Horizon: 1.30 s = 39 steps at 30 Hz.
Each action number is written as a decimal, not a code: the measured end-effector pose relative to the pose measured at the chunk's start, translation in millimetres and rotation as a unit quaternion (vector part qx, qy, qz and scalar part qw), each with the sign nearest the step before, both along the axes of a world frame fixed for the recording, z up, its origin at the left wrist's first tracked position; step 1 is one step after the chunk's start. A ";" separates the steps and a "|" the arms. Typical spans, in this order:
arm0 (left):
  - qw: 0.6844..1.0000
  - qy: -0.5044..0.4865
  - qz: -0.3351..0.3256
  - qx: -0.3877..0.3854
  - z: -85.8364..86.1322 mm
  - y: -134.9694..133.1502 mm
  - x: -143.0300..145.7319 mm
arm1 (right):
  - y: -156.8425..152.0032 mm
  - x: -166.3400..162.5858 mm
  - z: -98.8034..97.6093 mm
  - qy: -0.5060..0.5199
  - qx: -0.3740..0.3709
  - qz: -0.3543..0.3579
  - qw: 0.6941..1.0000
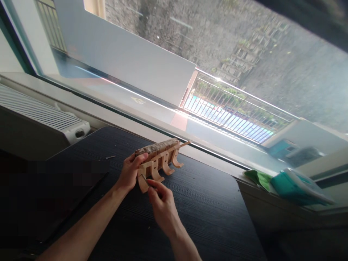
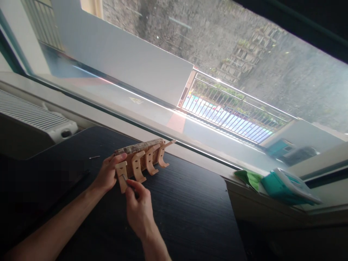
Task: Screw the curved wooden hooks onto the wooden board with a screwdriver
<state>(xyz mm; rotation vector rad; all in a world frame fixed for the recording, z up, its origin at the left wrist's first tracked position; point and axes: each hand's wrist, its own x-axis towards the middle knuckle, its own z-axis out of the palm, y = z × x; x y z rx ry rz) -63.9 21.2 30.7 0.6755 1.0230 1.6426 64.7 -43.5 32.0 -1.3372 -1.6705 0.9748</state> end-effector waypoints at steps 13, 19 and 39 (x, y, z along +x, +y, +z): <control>0.976 0.213 -0.043 0.032 14.9 -29.8 -12.8 | 1.5 14.5 -28.5 0.079 0.029 0.045 0.995; 0.790 0.596 0.120 0.077 7.6 -82.5 -64.6 | 0.1 13.3 -21.3 0.054 0.014 0.060 0.997; 0.925 0.318 -0.189 0.081 41.7 -14.2 -17.3 | 2.6 13.4 -24.9 0.083 -0.001 0.064 0.995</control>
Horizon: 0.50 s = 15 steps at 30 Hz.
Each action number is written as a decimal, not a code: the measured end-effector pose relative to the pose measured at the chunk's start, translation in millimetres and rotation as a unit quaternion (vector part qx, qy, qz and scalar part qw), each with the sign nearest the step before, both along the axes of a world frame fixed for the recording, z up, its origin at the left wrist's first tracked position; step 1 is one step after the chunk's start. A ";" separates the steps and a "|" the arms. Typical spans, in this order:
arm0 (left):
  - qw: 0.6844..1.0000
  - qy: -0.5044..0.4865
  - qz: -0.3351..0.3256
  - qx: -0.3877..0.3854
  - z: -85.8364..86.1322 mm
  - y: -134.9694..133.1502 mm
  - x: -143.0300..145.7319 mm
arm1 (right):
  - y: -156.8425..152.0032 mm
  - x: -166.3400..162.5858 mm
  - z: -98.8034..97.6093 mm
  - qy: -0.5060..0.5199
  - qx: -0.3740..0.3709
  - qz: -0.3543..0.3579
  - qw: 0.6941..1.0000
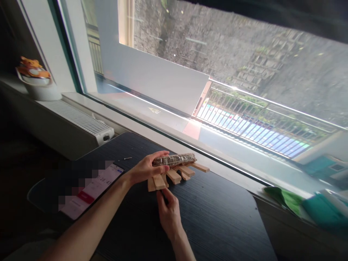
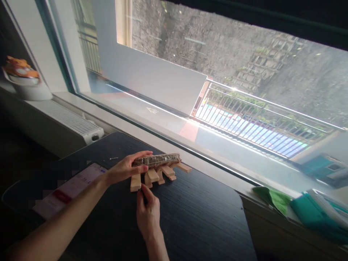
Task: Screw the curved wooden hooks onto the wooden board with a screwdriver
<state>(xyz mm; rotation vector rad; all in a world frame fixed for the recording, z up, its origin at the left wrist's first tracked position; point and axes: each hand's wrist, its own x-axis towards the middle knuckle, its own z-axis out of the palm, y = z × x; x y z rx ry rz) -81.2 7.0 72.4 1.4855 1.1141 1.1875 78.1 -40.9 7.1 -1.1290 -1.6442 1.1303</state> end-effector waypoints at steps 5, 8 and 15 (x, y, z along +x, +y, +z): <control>0.990 -0.068 -0.099 -0.074 4.5 27.0 1.2 | 6.3 3.2 1.6 -0.017 0.011 -0.018 1.000; 0.990 -0.107 -0.064 -0.072 -2.1 33.4 -2.6 | 11.2 4.2 10.2 -0.087 0.060 -0.033 0.994; 0.966 -0.239 -0.012 -0.100 -24.6 36.5 -2.0 | 12.4 -4.6 43.6 -0.352 0.188 -0.044 0.916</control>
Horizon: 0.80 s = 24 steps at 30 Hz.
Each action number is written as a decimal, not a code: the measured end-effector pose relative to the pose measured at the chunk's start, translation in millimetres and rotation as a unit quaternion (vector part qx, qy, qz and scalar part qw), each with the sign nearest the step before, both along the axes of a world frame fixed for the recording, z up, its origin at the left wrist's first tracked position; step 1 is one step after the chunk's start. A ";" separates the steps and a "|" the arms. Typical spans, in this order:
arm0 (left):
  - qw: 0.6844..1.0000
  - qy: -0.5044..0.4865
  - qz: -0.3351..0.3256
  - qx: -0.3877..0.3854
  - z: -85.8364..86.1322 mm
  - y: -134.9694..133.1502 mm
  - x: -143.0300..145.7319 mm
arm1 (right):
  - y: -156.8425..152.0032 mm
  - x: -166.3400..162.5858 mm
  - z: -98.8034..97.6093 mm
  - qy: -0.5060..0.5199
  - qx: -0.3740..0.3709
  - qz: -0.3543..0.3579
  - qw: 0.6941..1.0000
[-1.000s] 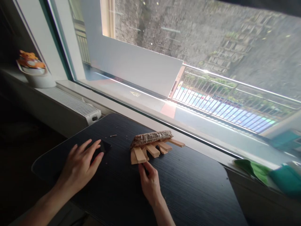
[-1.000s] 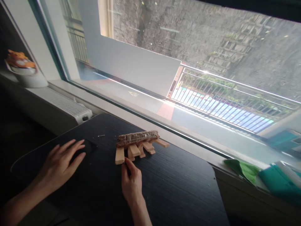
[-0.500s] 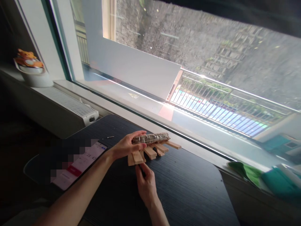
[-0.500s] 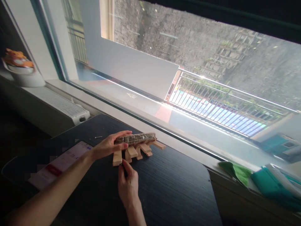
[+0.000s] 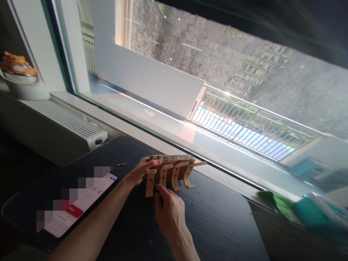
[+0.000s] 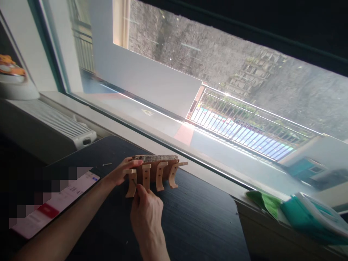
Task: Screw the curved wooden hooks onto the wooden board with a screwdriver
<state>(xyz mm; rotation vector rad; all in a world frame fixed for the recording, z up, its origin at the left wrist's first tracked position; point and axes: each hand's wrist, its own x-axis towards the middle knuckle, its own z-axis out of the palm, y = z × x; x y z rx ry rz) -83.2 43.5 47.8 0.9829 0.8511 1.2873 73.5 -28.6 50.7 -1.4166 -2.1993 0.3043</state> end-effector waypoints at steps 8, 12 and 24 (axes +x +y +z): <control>0.992 -0.084 0.057 -0.075 -11.2 12.2 -0.8 | -1.0 -4.9 0.6 -0.071 0.065 -0.007 0.995; 0.987 -0.110 0.070 -0.092 -17.0 9.8 -3.9 | 1.0 -11.7 13.6 -0.149 0.055 -0.002 0.987; 0.966 -0.155 0.194 -0.074 -10.8 -0.5 15.9 | 1.1 -11.5 -4.6 0.056 -0.054 0.001 0.997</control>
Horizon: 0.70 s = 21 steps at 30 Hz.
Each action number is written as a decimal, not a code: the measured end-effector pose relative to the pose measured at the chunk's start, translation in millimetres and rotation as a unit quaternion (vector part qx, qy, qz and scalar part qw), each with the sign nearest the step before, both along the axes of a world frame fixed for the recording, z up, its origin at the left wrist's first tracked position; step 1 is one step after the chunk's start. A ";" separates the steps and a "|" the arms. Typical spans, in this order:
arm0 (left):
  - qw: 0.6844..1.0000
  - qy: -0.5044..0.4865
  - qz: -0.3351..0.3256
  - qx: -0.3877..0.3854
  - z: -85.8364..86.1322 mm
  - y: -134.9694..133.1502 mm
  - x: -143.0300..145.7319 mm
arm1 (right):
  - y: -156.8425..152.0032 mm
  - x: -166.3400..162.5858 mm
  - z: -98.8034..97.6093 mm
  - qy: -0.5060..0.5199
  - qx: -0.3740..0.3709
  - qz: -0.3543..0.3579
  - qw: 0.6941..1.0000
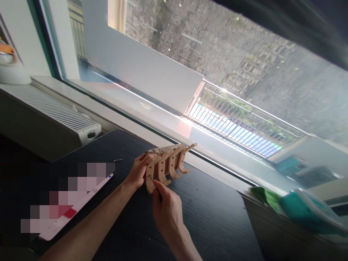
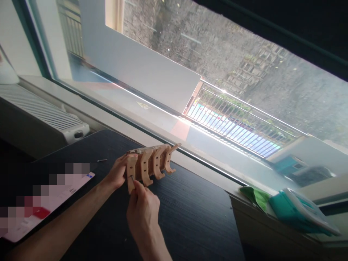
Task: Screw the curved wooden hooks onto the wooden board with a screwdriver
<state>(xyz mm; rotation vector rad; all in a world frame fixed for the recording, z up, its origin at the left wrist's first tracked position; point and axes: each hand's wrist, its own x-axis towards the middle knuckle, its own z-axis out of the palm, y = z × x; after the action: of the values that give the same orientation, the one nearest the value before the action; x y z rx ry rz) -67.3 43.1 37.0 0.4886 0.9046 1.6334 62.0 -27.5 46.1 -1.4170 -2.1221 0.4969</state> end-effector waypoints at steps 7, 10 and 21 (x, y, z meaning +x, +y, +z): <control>1.000 0.005 0.027 0.014 1.6 -4.9 3.4 | 3.0 0.6 -5.2 0.173 -0.112 -0.043 0.978; 0.999 0.006 0.051 0.012 2.5 -5.0 3.4 | -0.6 1.7 4.2 -0.002 0.019 -0.023 1.000; 0.995 0.007 0.100 -0.010 0.6 -1.0 3.3 | -0.5 -8.5 -1.9 -0.131 0.071 0.041 0.988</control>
<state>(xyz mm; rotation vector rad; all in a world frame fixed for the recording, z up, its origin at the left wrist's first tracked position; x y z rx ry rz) -64.1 42.1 37.6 0.4064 1.0053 1.8009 53.6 -28.0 44.1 -1.3823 -2.3781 0.1902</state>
